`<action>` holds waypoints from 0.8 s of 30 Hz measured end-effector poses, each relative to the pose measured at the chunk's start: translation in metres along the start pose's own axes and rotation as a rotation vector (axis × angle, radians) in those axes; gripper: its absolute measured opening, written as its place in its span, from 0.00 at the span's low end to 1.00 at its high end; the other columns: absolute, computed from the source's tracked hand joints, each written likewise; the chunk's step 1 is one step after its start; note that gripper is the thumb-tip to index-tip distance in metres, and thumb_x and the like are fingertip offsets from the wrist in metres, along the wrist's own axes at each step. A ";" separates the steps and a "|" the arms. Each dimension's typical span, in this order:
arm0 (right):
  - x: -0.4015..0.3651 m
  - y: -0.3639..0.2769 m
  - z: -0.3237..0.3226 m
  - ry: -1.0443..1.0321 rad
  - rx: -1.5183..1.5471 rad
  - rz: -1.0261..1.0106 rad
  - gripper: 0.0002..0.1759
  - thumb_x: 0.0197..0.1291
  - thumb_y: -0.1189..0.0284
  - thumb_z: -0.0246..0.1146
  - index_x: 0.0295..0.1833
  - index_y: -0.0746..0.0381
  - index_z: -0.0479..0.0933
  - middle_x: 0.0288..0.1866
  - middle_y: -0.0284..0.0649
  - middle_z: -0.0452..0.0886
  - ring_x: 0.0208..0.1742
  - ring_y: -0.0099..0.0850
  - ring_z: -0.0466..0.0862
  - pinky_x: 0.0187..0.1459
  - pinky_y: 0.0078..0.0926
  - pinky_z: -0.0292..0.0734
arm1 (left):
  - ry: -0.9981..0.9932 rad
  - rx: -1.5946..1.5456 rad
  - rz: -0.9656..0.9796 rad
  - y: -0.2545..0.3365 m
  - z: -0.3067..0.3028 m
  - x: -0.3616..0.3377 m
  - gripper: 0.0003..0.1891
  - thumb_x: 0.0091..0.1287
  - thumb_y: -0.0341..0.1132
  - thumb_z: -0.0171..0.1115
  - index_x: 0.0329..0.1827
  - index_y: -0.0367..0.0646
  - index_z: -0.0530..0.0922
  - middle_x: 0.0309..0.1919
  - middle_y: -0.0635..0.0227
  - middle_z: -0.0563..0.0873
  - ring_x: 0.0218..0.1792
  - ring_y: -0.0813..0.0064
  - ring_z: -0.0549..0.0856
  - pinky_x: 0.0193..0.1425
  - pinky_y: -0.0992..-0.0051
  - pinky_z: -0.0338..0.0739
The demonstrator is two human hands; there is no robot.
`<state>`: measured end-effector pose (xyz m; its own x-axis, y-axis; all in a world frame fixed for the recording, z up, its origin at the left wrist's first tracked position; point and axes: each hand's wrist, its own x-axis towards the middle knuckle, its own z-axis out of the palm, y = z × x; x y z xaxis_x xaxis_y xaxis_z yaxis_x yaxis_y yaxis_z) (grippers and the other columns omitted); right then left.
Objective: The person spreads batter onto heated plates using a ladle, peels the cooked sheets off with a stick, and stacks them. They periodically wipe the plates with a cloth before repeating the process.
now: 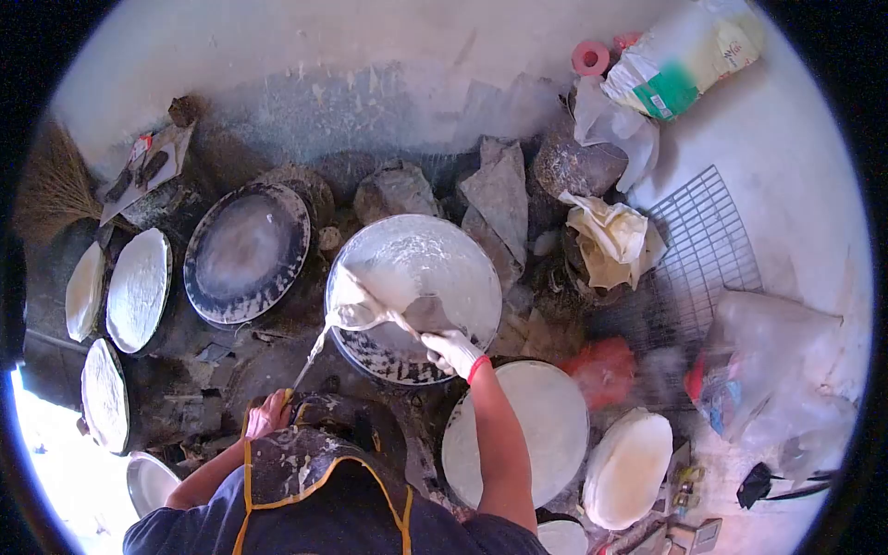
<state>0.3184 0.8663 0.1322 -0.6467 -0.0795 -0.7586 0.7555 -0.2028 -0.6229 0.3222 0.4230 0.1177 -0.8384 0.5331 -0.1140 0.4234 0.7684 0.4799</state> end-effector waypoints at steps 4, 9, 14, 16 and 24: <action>-0.014 0.004 -0.017 0.452 -0.091 0.061 0.13 0.61 0.59 0.60 0.40 0.57 0.79 0.18 0.31 0.71 0.09 0.18 0.61 0.10 0.20 0.50 | -0.052 0.009 -0.037 0.005 0.004 -0.005 0.21 0.64 0.38 0.56 0.58 0.40 0.66 0.42 0.55 0.81 0.34 0.50 0.83 0.33 0.53 0.78; -0.017 0.016 -0.010 0.050 0.018 -0.068 0.15 0.63 0.61 0.59 0.50 0.57 0.76 0.20 0.30 0.72 0.12 0.17 0.64 0.13 0.17 0.53 | 0.067 0.016 0.047 0.024 -0.003 -0.006 0.20 0.64 0.35 0.56 0.57 0.40 0.67 0.40 0.54 0.80 0.32 0.50 0.83 0.33 0.54 0.78; -0.035 0.051 -0.017 0.405 0.077 -0.105 0.18 0.61 0.60 0.62 0.54 0.56 0.77 0.22 0.31 0.74 0.11 0.18 0.65 0.12 0.18 0.53 | 0.075 0.023 0.052 0.021 -0.011 -0.005 0.18 0.64 0.35 0.57 0.55 0.40 0.68 0.38 0.55 0.81 0.32 0.49 0.83 0.34 0.54 0.78; -0.036 0.071 0.006 0.401 0.135 -0.140 0.19 0.61 0.59 0.62 0.54 0.56 0.77 0.22 0.32 0.74 0.11 0.18 0.65 0.12 0.18 0.54 | 0.067 0.008 0.067 0.015 -0.014 -0.001 0.18 0.64 0.35 0.56 0.56 0.40 0.68 0.40 0.55 0.81 0.34 0.49 0.83 0.35 0.54 0.78; -0.082 0.132 0.101 0.324 0.460 -0.344 0.17 0.65 0.56 0.56 0.34 0.59 0.73 0.16 0.28 0.66 0.11 0.19 0.61 0.15 0.19 0.56 | 0.151 -0.244 0.283 -0.029 -0.044 0.034 0.19 0.62 0.31 0.59 0.56 0.36 0.71 0.41 0.51 0.82 0.39 0.50 0.83 0.41 0.59 0.78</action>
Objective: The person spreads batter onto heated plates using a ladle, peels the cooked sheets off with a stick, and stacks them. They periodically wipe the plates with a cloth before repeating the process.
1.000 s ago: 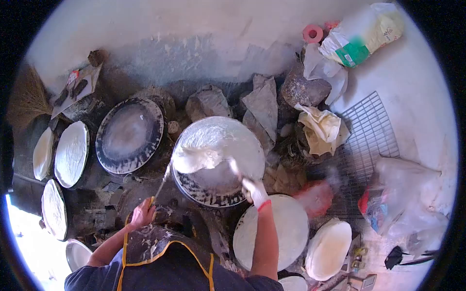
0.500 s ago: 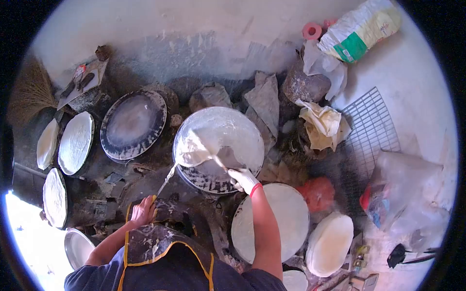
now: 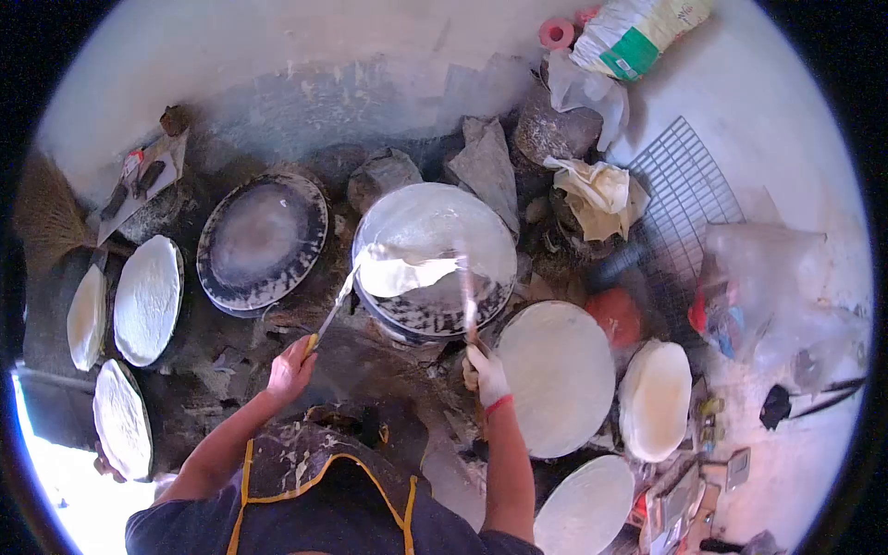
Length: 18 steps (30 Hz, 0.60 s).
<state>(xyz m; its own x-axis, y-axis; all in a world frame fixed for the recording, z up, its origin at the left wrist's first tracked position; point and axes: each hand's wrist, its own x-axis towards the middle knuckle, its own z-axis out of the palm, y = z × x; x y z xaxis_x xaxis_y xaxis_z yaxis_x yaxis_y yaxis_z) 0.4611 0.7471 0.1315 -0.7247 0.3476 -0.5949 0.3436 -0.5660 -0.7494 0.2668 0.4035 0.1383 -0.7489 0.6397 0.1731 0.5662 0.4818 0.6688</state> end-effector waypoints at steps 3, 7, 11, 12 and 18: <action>-0.015 0.062 0.079 0.245 0.172 -0.084 0.16 0.65 0.56 0.57 0.36 0.58 0.72 0.17 0.29 0.67 0.13 0.19 0.63 0.16 0.19 0.57 | 0.050 -0.127 0.084 -0.025 -0.013 0.017 0.19 0.62 0.31 0.60 0.55 0.34 0.72 0.41 0.48 0.82 0.40 0.48 0.82 0.42 0.62 0.78; 0.025 0.083 0.209 0.004 0.166 -0.045 0.14 0.65 0.58 0.58 0.46 0.56 0.72 0.22 0.32 0.72 0.15 0.20 0.67 0.16 0.19 0.61 | -0.179 -0.340 -0.169 -0.021 -0.074 0.034 0.17 0.65 0.31 0.58 0.55 0.30 0.71 0.34 0.54 0.81 0.36 0.64 0.83 0.41 0.68 0.77; 0.084 0.090 0.260 0.257 0.041 -0.082 0.15 0.64 0.58 0.56 0.51 0.55 0.72 0.22 0.31 0.72 0.13 0.19 0.66 0.13 0.19 0.60 | -0.319 -0.876 -0.307 -0.043 -0.126 0.021 0.18 0.68 0.30 0.54 0.59 0.33 0.67 0.20 0.71 0.72 0.16 0.83 0.72 0.19 0.80 0.65; 0.082 0.098 0.262 0.368 0.124 -0.167 0.15 0.64 0.59 0.55 0.52 0.54 0.72 0.20 0.29 0.69 0.11 0.19 0.65 0.11 0.19 0.58 | -0.305 -0.988 -0.296 -0.053 -0.131 0.013 0.21 0.69 0.29 0.51 0.64 0.35 0.61 0.17 0.75 0.69 0.11 0.87 0.65 0.15 0.83 0.58; 0.117 0.152 0.303 0.578 0.189 -0.268 0.09 0.65 0.61 0.51 0.47 0.52 0.68 0.16 0.29 0.63 0.08 0.23 0.62 0.07 0.25 0.56 | -0.273 -1.258 -0.522 -0.094 -0.181 -0.034 0.17 0.68 0.26 0.49 0.60 0.39 0.63 0.17 0.74 0.65 0.10 0.84 0.63 0.12 0.81 0.59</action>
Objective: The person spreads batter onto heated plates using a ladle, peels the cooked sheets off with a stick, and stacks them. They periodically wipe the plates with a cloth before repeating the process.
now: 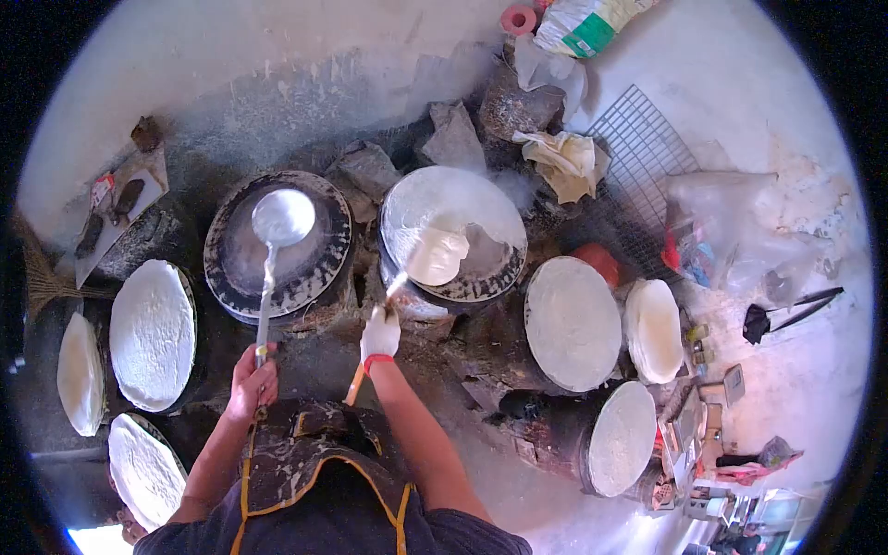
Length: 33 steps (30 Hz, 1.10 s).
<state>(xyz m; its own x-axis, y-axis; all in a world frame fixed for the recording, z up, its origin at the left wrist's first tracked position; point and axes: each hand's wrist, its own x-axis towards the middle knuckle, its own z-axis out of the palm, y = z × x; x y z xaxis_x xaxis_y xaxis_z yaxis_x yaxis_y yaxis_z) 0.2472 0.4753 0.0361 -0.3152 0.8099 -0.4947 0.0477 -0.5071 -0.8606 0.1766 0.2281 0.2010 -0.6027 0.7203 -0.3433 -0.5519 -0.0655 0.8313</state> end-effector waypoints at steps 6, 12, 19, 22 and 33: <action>0.013 -0.060 -0.044 0.073 -0.104 0.157 0.12 0.64 0.62 0.53 0.48 0.57 0.73 0.16 0.30 0.67 0.12 0.24 0.67 0.13 0.26 0.60 | 0.064 -0.126 -0.077 -0.013 -0.038 -0.043 0.10 0.68 0.28 0.50 0.50 0.43 0.65 0.16 0.75 0.64 0.08 0.85 0.61 0.11 0.82 0.57; -0.025 -0.066 -0.068 -0.174 -0.177 0.244 0.08 0.64 0.65 0.54 0.45 0.55 0.69 0.14 0.28 0.63 0.09 0.23 0.63 0.09 0.26 0.55 | 0.104 -0.181 -0.098 -0.028 -0.030 -0.057 0.08 0.68 0.30 0.51 0.47 0.45 0.65 0.18 0.75 0.64 0.09 0.86 0.61 0.12 0.82 0.56; 0.034 -0.079 -0.142 -0.250 -0.276 -0.029 0.09 0.65 0.60 0.51 0.36 0.52 0.67 0.13 0.26 0.61 0.08 0.21 0.61 0.10 0.24 0.54 | 0.101 -0.234 -0.054 -0.051 0.011 -0.058 0.07 0.68 0.30 0.50 0.46 0.47 0.66 0.19 0.74 0.66 0.09 0.85 0.61 0.12 0.81 0.58; -0.003 -0.075 -0.181 -0.334 -0.532 0.059 0.14 0.65 0.59 0.55 0.40 0.60 0.73 0.19 0.32 0.71 0.15 0.23 0.70 0.18 0.26 0.64 | 0.093 -0.355 -0.023 -0.063 0.049 -0.058 0.08 0.69 0.31 0.51 0.48 0.46 0.67 0.21 0.72 0.67 0.11 0.84 0.63 0.13 0.81 0.60; 0.065 -0.130 -0.287 -0.300 -1.108 -0.339 0.21 0.63 0.56 0.51 0.49 0.63 0.73 0.43 0.61 0.78 0.48 0.56 0.78 0.48 0.50 0.71 | -0.013 -0.499 0.012 -0.111 0.177 -0.046 0.11 0.68 0.34 0.55 0.50 0.46 0.68 0.26 0.72 0.66 0.17 0.83 0.65 0.20 0.82 0.62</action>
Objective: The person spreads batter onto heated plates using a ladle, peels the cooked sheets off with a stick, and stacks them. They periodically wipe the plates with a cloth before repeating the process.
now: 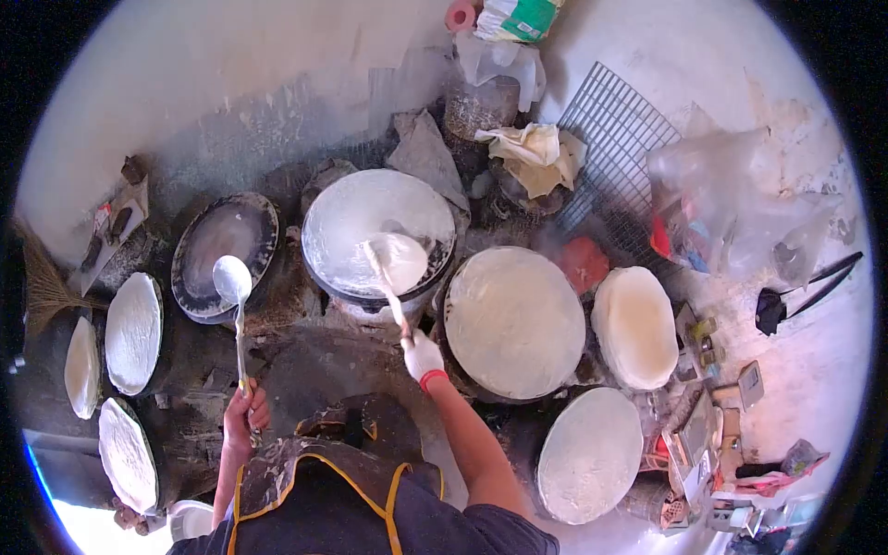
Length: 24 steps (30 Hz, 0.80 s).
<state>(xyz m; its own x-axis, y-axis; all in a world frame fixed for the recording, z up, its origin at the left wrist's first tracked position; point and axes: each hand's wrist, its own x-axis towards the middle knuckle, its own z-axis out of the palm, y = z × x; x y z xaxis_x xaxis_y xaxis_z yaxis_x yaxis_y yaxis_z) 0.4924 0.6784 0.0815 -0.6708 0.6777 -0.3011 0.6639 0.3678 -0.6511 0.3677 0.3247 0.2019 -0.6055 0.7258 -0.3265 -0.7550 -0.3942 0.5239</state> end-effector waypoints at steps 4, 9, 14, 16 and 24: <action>0.063 -0.009 -0.016 0.193 -0.009 -0.004 0.20 0.65 0.57 0.50 0.45 0.64 0.73 0.37 0.60 0.79 0.42 0.59 0.78 0.43 0.54 0.72 | 0.030 0.036 -0.007 -0.019 0.018 0.002 0.12 0.66 0.34 0.58 0.49 0.44 0.68 0.29 0.71 0.69 0.20 0.82 0.67 0.20 0.82 0.63; -0.001 0.013 -0.003 -0.103 0.070 -0.324 0.19 0.66 0.56 0.52 0.48 0.61 0.74 0.39 0.59 0.78 0.45 0.56 0.78 0.44 0.49 0.72 | 0.088 0.058 0.013 -0.018 0.022 0.011 0.11 0.65 0.32 0.57 0.49 0.44 0.68 0.33 0.69 0.70 0.23 0.81 0.68 0.19 0.83 0.64; 0.008 0.017 -0.002 0.160 0.025 0.112 0.23 0.65 0.54 0.49 0.58 0.57 0.70 0.39 0.57 0.81 0.43 0.56 0.80 0.43 0.53 0.72 | 0.090 0.038 -0.017 -0.005 0.013 0.019 0.10 0.66 0.31 0.56 0.48 0.44 0.68 0.33 0.69 0.71 0.22 0.81 0.68 0.19 0.83 0.63; 0.072 0.001 -0.007 0.249 -0.084 0.140 0.24 0.66 0.57 0.48 0.63 0.56 0.65 0.38 0.58 0.81 0.40 0.56 0.81 0.41 0.55 0.73 | 0.085 0.043 -0.034 0.002 0.005 0.024 0.10 0.66 0.31 0.55 0.48 0.43 0.68 0.33 0.69 0.71 0.22 0.81 0.68 0.19 0.83 0.63; 0.101 -0.040 0.015 0.325 -0.092 -0.026 0.26 0.64 0.60 0.52 0.66 0.56 0.65 0.38 0.53 0.83 0.31 0.48 0.82 0.34 0.44 0.76 | 0.087 0.043 -0.191 0.035 -0.027 0.037 0.10 0.64 0.26 0.54 0.48 0.42 0.68 0.33 0.66 0.73 0.20 0.80 0.67 0.18 0.83 0.62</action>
<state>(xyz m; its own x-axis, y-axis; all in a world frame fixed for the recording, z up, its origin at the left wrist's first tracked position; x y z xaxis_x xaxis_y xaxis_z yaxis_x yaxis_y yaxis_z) 0.3928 0.7224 0.0667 -0.5576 0.8293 -0.0380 0.6850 0.4338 -0.5853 0.3120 0.3223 0.1874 -0.4731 0.7328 -0.4890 -0.8479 -0.2282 0.4785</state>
